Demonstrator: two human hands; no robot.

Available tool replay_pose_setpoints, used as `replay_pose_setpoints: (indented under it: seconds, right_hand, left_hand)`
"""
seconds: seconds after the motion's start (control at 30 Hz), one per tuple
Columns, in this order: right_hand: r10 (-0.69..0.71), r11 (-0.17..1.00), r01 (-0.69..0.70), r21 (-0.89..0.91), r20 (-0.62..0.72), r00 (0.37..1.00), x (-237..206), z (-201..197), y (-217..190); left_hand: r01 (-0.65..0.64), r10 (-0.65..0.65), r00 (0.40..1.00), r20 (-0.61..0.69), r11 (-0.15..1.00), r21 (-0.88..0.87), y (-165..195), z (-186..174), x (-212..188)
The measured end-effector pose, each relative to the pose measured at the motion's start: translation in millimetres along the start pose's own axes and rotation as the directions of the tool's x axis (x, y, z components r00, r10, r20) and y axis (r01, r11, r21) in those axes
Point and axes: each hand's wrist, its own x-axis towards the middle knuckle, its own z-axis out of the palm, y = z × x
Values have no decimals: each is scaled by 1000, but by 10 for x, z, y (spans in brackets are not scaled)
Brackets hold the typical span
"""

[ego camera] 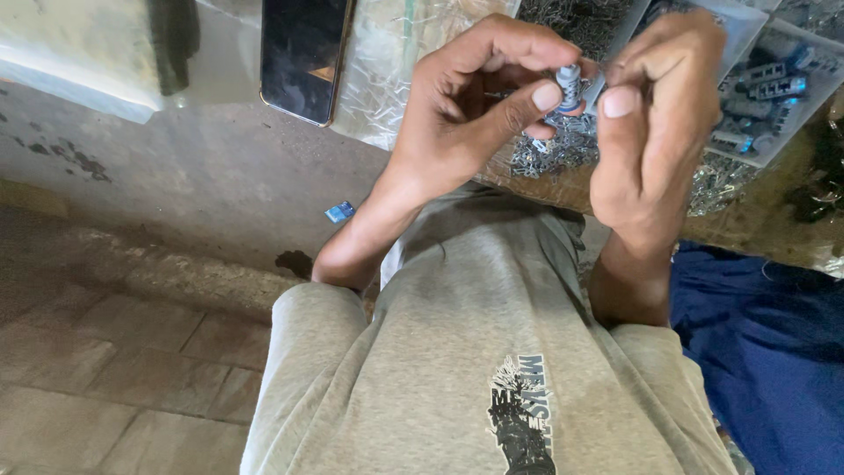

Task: The person sits at a workbench and assembles small blue and gray plastic connector components by hand, fitting pieces together one at a time and placing finished units on the bench or into a compartment tray. A phone on the bench plays a video during part of the episode.

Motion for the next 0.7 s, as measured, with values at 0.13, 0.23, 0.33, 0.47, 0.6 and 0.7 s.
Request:
replay_pose_setpoints:
  seconds: [0.13, 0.23, 0.33, 0.47, 0.6, 0.7]
  right_hand:
    - [-1, 999, 0, -37, -35, 999, 48, 42, -72]
    - [-41, 993, 37, -114, -33, 999, 64, 42, -97]
    - [-63, 981, 58, -187, -21, 998, 41, 24, -112]
    - [-107, 958, 106, -266, 11, 994, -8, -8, -110]
    - [-115, 950, 124, -285, 48, 992, -11, -69, -63]
    - [-114, 979, 123, -160, 64, 991, 39, -136, 35]
  left_hand:
    - [17, -17, 1000, -18, 1000, -13, -9, 12, -22]
    - [-9, 11, 1000, -28, 999, 42, -16, 17, -13]
    - [1, 2, 999, -54, 998, 58, 3, 40, -10]
    - [10, 2, 997, -81, 989, 145, 59, 79, -1]
    - [-44, 69, 996, -61, 937, 347, 117, 84, 2]
    - [-96, 96, 995, 13, 964, 247, 139, 46, 6]
